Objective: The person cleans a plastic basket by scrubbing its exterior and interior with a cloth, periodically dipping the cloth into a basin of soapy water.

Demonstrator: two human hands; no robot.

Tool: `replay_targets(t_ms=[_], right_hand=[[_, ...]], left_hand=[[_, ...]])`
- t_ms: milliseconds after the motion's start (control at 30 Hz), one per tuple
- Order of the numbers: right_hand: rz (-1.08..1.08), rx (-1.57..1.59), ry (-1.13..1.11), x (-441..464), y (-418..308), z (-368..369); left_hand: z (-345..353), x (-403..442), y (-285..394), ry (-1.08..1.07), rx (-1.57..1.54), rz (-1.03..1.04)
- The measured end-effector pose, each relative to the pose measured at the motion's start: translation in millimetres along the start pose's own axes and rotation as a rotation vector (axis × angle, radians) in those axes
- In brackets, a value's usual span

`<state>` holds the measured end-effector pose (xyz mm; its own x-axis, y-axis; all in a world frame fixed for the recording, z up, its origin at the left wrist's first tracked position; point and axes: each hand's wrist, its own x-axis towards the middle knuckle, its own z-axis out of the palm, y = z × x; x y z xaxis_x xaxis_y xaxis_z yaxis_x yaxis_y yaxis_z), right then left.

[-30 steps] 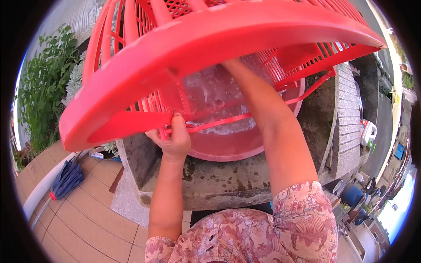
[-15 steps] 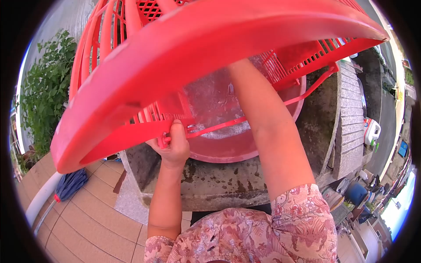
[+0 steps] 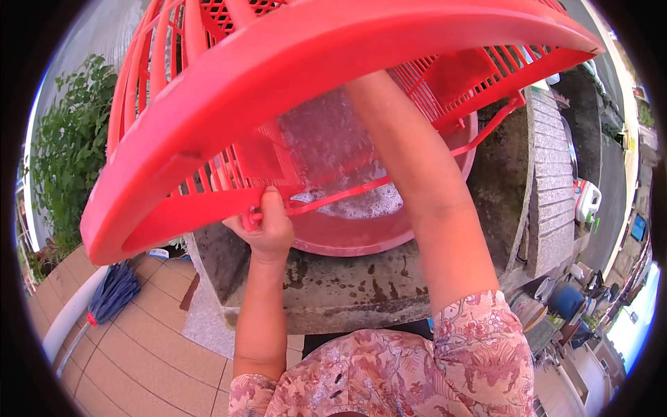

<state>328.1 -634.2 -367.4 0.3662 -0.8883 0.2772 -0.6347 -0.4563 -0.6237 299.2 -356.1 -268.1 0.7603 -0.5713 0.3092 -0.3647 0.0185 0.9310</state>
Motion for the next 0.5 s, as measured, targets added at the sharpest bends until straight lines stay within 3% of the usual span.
replay_targets(t_ms=[133, 333, 400, 467, 500], right_hand=[[-0.142, 0.038, 0.213, 35, -3, -34], [-0.058, -0.163, 0.243, 22, 45, -20], [0.096, -0.492, -0.019, -7, 71, -9], [0.107, -0.591, -0.552, -33, 84, -25], [0.083, -0.553, -0.663, -47, 87, -30]], left_hand=[[0, -4, -4, 0.071, -0.047, -0.06], [4, -3, 2, 0.031, -0.009, -0.057], [5, -6, 3, 0.013, 0.0, -0.051], [11, -4, 7, 0.135, -0.163, -0.164], [12, -3, 7, 0.128, -0.172, -0.155]])
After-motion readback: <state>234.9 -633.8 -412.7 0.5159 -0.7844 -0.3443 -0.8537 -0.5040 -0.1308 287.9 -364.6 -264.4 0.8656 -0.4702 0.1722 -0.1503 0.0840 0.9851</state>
